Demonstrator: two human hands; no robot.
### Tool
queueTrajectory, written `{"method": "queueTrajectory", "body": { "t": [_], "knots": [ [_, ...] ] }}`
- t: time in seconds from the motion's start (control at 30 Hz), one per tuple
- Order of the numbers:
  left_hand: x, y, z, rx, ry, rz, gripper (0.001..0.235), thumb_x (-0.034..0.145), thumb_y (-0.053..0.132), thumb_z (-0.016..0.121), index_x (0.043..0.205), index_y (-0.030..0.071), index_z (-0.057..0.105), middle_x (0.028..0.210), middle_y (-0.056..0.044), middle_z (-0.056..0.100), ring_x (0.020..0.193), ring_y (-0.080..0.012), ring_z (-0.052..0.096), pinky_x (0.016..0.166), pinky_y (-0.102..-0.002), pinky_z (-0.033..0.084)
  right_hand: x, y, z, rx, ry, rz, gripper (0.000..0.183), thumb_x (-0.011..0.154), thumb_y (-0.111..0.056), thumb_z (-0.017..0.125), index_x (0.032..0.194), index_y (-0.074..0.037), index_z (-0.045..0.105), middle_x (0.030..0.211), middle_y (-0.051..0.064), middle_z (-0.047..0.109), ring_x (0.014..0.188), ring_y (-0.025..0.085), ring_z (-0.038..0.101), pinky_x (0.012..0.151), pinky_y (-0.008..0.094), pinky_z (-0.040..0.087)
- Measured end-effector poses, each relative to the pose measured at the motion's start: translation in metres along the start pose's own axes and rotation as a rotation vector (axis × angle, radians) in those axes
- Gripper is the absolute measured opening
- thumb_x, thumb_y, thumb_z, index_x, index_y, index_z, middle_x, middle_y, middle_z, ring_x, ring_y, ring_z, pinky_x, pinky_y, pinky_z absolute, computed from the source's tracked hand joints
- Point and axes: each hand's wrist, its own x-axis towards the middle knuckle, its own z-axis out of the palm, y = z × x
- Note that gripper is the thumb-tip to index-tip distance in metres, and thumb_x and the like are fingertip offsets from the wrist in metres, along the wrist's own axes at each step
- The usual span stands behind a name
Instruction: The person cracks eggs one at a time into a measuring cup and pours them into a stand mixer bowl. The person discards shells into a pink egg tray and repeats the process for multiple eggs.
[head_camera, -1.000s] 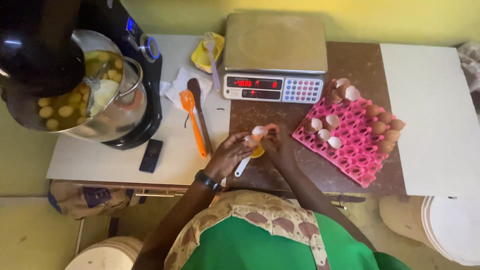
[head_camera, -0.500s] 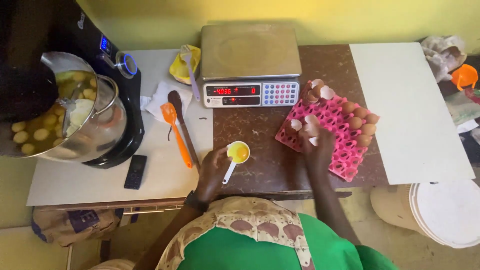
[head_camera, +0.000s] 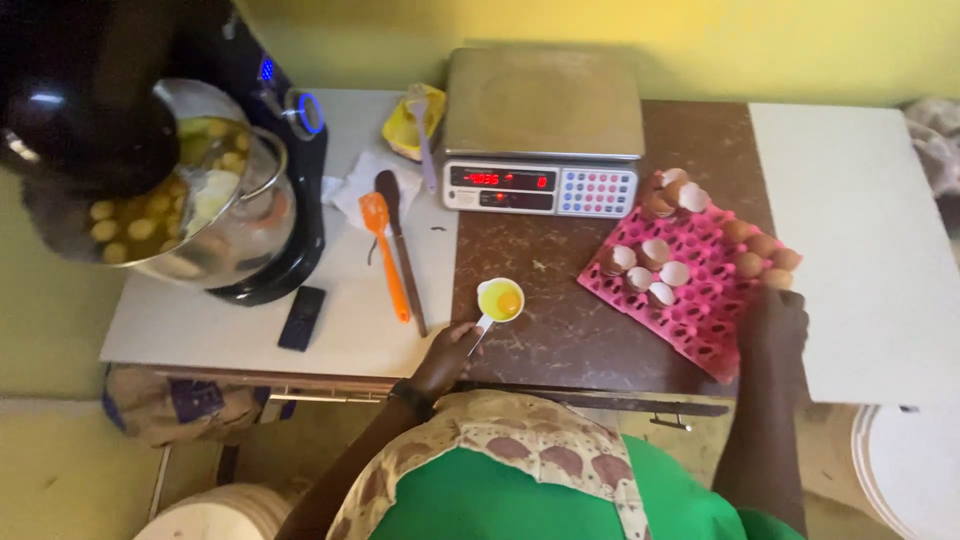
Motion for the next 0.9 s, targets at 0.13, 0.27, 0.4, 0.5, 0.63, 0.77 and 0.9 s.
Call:
{"method": "queueTrajectory", "body": {
  "t": [0.13, 0.27, 0.4, 0.5, 0.63, 0.77, 0.9],
  "knots": [
    [0.044, -0.052, -0.002, -0.174, 0.068, 0.156, 0.044, 0.116, 0.044, 0.059, 0.135, 0.008, 0.077, 0.087, 0.001, 0.064, 0.074, -0.0096, 0.057, 0.065, -0.028, 0.045, 0.006, 0.021, 0.024, -0.083, -0.016, 0.063, 0.025, 0.121, -0.025, 0.062, 0.126, -0.008, 0.08, 0.109, 0.023, 0.074, 0.092, 0.047, 0.078, 0.076, 0.055, 0.065],
    [0.047, -0.061, -0.025, -0.223, -0.01, 0.29, 0.041, 0.118, 0.048, 0.056, 0.124, 0.011, 0.073, 0.083, 0.003, 0.06, 0.061, -0.0066, 0.053, 0.052, -0.025, 0.043, -0.01, 0.009, 0.037, -0.035, 0.285, -0.124, 0.02, 0.121, -0.02, 0.073, 0.119, -0.001, 0.08, 0.093, 0.018, 0.082, 0.078, 0.037, 0.083, 0.062, 0.046, 0.067],
    [-0.059, 0.024, -0.056, -0.39, 0.109, 0.314, 0.036, 0.119, 0.039, 0.058, 0.121, 0.007, 0.076, 0.076, 0.006, 0.051, 0.057, -0.0057, 0.039, 0.051, -0.025, 0.037, -0.052, -0.005, 0.023, 0.27, 0.42, -0.188, 0.032, 0.123, -0.015, 0.083, 0.143, 0.009, 0.078, 0.112, 0.028, 0.084, 0.093, 0.041, 0.084, 0.069, 0.048, 0.068],
    [-0.096, 0.032, -0.101, -0.401, 0.231, 0.379, 0.052, 0.114, 0.045, 0.061, 0.143, 0.005, 0.077, 0.084, 0.004, 0.058, 0.067, -0.0055, 0.047, 0.056, -0.022, 0.041, -0.07, -0.038, 0.0, 0.535, 0.533, -0.192, 0.055, 0.125, -0.01, 0.092, 0.168, 0.021, 0.075, 0.13, 0.038, 0.086, 0.108, 0.045, 0.086, 0.076, 0.049, 0.069],
    [-0.122, 0.011, -0.18, -0.56, 0.539, 0.531, 0.042, 0.097, -0.003, 0.062, 0.136, 0.006, 0.076, 0.095, -0.001, 0.07, 0.069, -0.0098, 0.057, 0.051, -0.023, 0.046, -0.066, -0.076, -0.011, 1.031, 0.462, -0.499, 0.049, 0.113, 0.019, 0.053, 0.161, 0.025, 0.049, 0.17, 0.049, 0.06, 0.157, 0.055, 0.06, 0.132, 0.063, 0.049],
    [-0.234, 0.11, -0.188, -0.434, 0.979, 0.418, 0.034, 0.111, 0.011, 0.063, 0.142, 0.009, 0.079, 0.084, 0.002, 0.065, 0.062, -0.0079, 0.05, 0.052, -0.023, 0.043, -0.032, -0.035, 0.058, 0.755, 0.569, -0.306, 0.052, 0.118, 0.013, 0.082, 0.169, 0.022, 0.078, 0.14, 0.044, 0.083, 0.122, 0.05, 0.084, 0.093, 0.053, 0.068],
    [-0.243, 0.116, -0.241, -0.394, 1.137, 0.396, 0.018, 0.108, 0.012, 0.06, 0.094, 0.012, 0.07, 0.069, 0.001, 0.051, 0.053, -0.0141, 0.045, 0.049, -0.03, 0.038, -0.09, -0.117, -0.057, 0.989, 0.32, -0.68, 0.04, 0.133, 0.027, 0.059, 0.172, 0.033, 0.06, 0.166, 0.043, 0.066, 0.151, 0.05, 0.067, 0.134, 0.056, 0.056]
  ]
}}
